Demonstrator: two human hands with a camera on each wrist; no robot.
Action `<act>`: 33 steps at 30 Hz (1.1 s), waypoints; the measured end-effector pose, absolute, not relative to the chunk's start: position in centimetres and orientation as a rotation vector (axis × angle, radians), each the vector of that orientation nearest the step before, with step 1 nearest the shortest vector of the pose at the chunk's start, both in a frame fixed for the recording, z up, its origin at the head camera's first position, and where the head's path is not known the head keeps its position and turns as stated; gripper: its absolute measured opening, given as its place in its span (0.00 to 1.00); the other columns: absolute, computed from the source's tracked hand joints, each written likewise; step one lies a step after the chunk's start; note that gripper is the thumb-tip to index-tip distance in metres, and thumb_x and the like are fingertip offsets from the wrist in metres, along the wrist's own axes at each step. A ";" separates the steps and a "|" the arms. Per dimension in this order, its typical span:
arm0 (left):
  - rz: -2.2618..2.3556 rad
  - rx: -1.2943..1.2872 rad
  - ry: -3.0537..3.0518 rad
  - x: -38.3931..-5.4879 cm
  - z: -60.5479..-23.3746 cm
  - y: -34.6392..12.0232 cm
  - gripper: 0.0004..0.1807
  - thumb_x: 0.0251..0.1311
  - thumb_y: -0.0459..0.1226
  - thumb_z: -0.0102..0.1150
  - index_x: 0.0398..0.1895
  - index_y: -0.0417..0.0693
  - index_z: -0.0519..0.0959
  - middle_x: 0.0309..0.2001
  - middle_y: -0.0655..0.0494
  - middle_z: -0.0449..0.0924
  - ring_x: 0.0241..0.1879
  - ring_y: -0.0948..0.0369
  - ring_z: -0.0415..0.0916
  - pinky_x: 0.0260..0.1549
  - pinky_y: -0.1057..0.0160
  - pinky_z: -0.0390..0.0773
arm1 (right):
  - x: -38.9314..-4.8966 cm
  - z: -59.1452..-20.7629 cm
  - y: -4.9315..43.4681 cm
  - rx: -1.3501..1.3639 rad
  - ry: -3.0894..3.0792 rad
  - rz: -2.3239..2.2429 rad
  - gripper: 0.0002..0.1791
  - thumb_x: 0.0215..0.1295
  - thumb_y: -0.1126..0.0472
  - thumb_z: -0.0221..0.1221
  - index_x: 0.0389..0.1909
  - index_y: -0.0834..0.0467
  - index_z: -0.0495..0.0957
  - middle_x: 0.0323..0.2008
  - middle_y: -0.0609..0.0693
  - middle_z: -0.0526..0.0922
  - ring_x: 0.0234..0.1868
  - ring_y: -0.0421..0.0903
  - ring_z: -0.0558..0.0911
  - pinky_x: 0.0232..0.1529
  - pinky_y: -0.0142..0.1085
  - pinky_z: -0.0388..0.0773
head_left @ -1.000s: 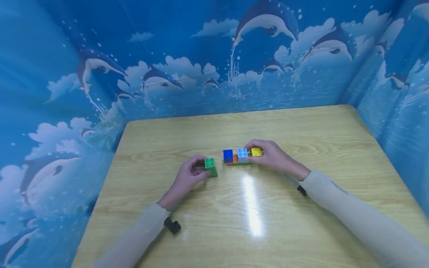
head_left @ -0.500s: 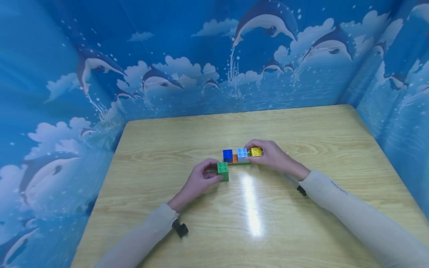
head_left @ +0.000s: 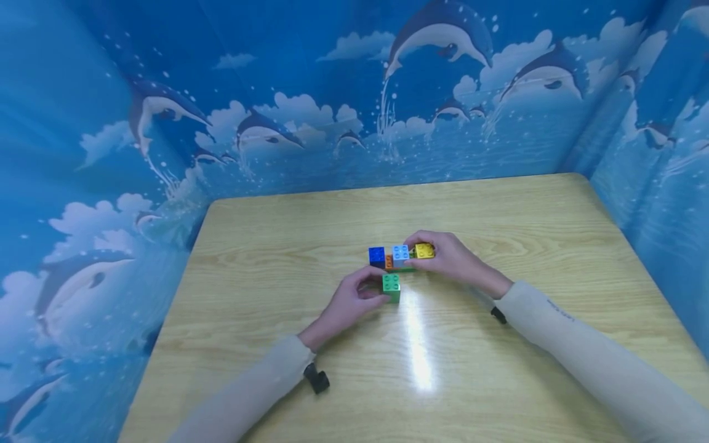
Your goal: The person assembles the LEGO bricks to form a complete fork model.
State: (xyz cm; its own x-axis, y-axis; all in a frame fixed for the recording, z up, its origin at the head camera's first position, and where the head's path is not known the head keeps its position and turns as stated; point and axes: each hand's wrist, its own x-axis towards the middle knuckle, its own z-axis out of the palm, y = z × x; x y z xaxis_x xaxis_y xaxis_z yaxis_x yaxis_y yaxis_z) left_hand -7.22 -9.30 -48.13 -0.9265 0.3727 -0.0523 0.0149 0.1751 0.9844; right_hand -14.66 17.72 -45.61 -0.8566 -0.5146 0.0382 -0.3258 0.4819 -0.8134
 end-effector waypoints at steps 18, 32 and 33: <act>1.804 0.353 2.174 -6.9 -48.4 -6.7 0.25 0.62 0.27 0.77 0.62 0.45 0.83 0.58 0.53 0.85 0.59 0.55 0.82 0.56 0.60 0.85 | -14.9 -45.7 17.7 -0.725 2.501 -1.345 0.20 0.69 0.58 0.76 0.59 0.55 0.86 0.52 0.51 0.88 0.48 0.49 0.85 0.48 0.46 0.85; 1.637 0.289 2.336 -6.1 -47.3 -8.7 0.25 0.64 0.29 0.74 0.63 0.47 0.79 0.58 0.54 0.82 0.53 0.56 0.81 0.50 0.60 0.85 | -14.7 -45.6 17.6 -0.706 2.511 -1.312 0.20 0.70 0.57 0.76 0.60 0.55 0.85 0.55 0.51 0.88 0.53 0.50 0.85 0.54 0.49 0.83; 1.655 0.275 2.355 -6.3 -47.4 -9.0 0.23 0.65 0.29 0.73 0.62 0.45 0.79 0.56 0.52 0.83 0.53 0.56 0.81 0.50 0.60 0.85 | -14.7 -45.6 17.6 -0.713 2.513 -1.307 0.21 0.69 0.58 0.76 0.60 0.55 0.85 0.56 0.51 0.87 0.53 0.50 0.85 0.55 0.50 0.83</act>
